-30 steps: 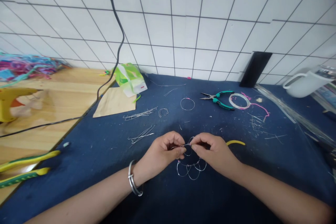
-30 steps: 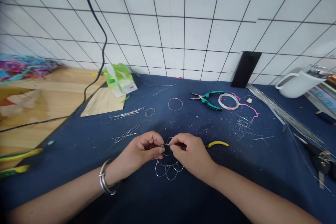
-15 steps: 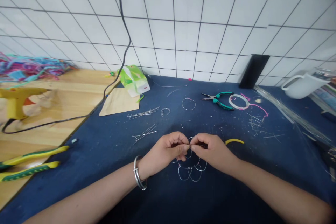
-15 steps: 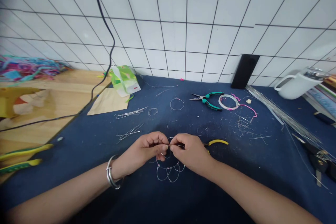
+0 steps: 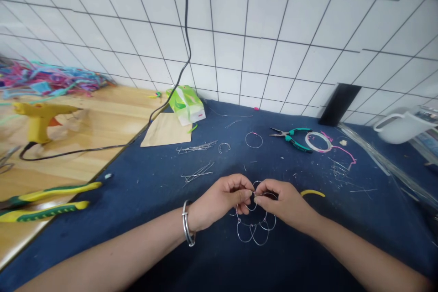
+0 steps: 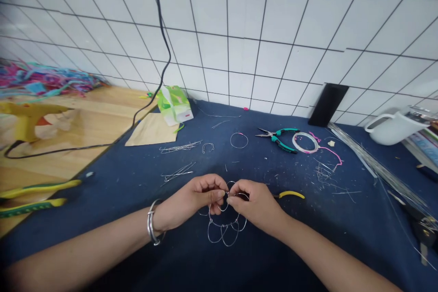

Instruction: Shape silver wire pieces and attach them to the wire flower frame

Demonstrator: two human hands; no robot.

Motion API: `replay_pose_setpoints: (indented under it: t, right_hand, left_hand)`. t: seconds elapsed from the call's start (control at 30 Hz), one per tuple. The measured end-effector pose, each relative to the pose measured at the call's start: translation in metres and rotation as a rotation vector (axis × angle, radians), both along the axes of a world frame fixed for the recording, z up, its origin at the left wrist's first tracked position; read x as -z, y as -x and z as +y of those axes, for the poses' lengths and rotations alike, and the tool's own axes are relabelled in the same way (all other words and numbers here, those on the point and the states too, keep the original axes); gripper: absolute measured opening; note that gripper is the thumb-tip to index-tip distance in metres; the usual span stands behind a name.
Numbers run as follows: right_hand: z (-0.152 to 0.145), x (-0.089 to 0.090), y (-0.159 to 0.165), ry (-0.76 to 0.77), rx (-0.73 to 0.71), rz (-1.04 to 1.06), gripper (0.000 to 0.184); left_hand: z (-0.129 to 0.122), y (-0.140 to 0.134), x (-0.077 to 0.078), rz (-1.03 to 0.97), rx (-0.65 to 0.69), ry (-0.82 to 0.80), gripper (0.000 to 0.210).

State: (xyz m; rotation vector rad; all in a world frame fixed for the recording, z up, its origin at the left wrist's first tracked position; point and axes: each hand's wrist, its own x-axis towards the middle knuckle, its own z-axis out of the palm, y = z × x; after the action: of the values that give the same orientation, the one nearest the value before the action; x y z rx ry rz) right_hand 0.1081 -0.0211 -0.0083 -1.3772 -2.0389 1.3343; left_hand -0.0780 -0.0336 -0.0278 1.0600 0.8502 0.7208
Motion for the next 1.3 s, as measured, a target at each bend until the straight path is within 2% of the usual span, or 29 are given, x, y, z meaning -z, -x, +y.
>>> replay_pose_setpoints:
  t: [0.1, 0.23, 0.3, 0.37, 0.43, 0.5, 0.6, 0.77, 0.97, 1.3]
  right_hand:
    - [0.002, -0.007, -0.002, 0.008, -0.057, -0.045, 0.005]
    - [0.021, -0.027, -0.011, 0.035, -0.297, -0.062, 0.017]
    - [0.038, -0.03, -0.014, 0.07, -0.368, -0.041, 0.021]
    - [0.056, -0.025, -0.01, 0.0, -0.261, -0.011, 0.03]
    - [0.072, -0.014, 0.002, -0.188, -0.17, -0.106, 0.027]
    - [0.084, -0.002, 0.021, -0.437, -0.248, -0.245, 0.02]
    - [0.096, 0.01, 0.058, -0.535, -0.336, -0.276, 0.013]
    - [0.116, 0.015, 0.103, -0.711, -0.399, -0.406, 0.014]
    - [0.136, 0.019, 0.117, -0.808, -0.438, -0.582, 0.016]
    - [0.134, 0.013, 0.118, -0.821, -0.501, -0.8, 0.019]
  left_hand:
    - [0.0, 0.001, 0.001, -0.008, -0.003, 0.002, 0.011]
    - [-0.001, 0.0, 0.003, -0.023, -0.046, 0.001, 0.012]
    - [-0.001, 0.001, 0.005, -0.035, -0.059, 0.0, 0.012]
    - [-0.001, 0.001, 0.007, -0.037, -0.063, 0.0, 0.012]
    - [-0.001, 0.001, 0.007, -0.026, -0.058, 0.001, 0.012]
    - [-0.001, 0.002, 0.005, -0.006, -0.027, 0.004, 0.011]
    - [-0.002, 0.002, 0.001, 0.025, 0.026, 0.011, 0.01]
    - [0.0, 0.003, 0.0, 0.015, 0.046, 0.023, 0.008]
    - [0.001, 0.005, 0.004, -0.007, 0.044, 0.024, 0.009]
    - [0.0, 0.006, 0.002, -0.003, 0.055, 0.013, 0.008]
